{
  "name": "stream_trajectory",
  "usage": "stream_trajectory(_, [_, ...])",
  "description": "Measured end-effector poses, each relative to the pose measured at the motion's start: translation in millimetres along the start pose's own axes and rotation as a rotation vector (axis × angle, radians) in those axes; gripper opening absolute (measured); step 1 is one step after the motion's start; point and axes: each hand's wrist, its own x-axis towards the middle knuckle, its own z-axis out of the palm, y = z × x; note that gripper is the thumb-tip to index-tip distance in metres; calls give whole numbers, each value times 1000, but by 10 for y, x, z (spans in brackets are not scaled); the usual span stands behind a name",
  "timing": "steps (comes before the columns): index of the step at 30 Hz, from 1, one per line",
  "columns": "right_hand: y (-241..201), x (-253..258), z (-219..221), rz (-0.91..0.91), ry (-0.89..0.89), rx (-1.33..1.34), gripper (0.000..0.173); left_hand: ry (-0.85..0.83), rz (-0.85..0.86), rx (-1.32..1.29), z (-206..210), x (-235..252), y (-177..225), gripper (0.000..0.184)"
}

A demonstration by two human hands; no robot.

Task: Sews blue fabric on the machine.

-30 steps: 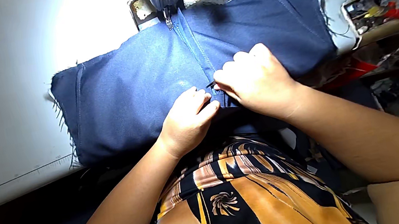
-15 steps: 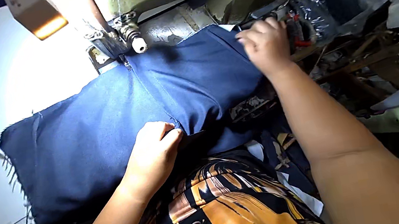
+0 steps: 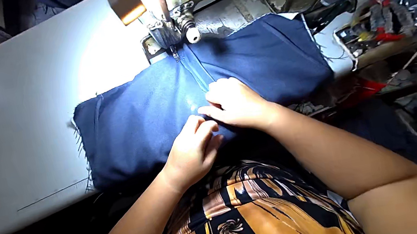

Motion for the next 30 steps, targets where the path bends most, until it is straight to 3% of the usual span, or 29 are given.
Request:
stream_trajectory(2, [-27,-150,6,59,71,91,29,4,-66,-77,-143,164,-2,22])
stream_trajectory(4, [-67,-265,34,98,149,155,18,-27,-34,7,-258,395,-93,24])
stream_trajectory(8, [-106,-352,110,127,230,147,22,-235,187,131,-298,738,-379,21])
stream_trajectory(12, [-77,-420,117,84,274,171,21,-353,302,233,-284,809,-342,25])
stream_trajectory(24, [-84,-442,90,76,234,213,21,-383,283,305,-173,762,-264,25])
stream_trajectory(30, [-103,-427,120,99,235,161,19,-295,259,264,-66,671,-331,25])
